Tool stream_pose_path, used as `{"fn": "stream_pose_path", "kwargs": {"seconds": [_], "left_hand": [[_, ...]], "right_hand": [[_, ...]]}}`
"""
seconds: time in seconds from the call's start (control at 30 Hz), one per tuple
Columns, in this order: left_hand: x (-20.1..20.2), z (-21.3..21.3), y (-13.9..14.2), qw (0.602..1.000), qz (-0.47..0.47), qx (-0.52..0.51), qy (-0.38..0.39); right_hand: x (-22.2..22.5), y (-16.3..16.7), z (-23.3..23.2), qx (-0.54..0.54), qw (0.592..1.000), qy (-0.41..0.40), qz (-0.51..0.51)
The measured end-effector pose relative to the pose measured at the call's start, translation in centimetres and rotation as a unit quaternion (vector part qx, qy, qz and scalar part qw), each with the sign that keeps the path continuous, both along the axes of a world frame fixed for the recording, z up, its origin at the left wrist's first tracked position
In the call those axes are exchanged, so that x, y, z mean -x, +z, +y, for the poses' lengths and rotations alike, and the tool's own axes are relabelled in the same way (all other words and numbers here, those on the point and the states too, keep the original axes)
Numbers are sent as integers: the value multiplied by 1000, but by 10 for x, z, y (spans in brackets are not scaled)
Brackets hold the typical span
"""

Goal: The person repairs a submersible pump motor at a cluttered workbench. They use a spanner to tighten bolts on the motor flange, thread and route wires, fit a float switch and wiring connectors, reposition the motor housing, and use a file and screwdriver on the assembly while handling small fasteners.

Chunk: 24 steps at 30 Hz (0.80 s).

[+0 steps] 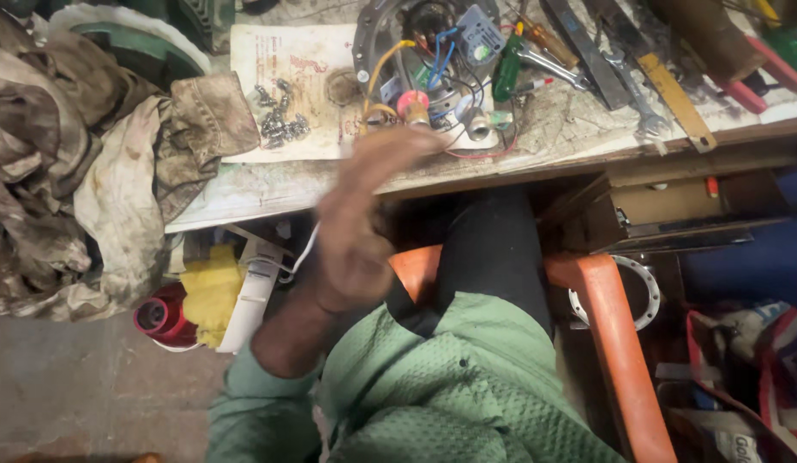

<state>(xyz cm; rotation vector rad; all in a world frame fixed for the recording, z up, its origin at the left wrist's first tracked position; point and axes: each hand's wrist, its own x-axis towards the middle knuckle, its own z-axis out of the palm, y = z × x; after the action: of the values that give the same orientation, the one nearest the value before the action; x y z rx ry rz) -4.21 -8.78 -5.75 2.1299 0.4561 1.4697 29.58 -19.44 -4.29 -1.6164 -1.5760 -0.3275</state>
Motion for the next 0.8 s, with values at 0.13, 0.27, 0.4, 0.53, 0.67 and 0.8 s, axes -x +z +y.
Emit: {"fn": "stream_pose_path", "kwargs": {"seconds": [0.13, 0.27, 0.4, 0.53, 0.67, 0.8], "left_hand": [[17, 18, -1, 991, 20, -20, 130], [14, 30, -12, 980, 74, -67, 174], [6, 38, -15, 974, 111, -91, 173], [13, 35, -6, 969, 130, -116, 175], [19, 38, 4, 964, 157, -124, 177], [12, 48, 4, 952, 192, -153, 181]], "right_hand": [[9, 7, 22, -1, 1000, 11, -16], [12, 9, 39, 5, 999, 24, -33], [16, 19, 57, 5, 997, 49, -63], [33, 27, 85, -4, 991, 84, -107], [53, 37, 113, -13, 982, 108, -157], [71, 43, 138, -20, 971, 125, -201]]}}
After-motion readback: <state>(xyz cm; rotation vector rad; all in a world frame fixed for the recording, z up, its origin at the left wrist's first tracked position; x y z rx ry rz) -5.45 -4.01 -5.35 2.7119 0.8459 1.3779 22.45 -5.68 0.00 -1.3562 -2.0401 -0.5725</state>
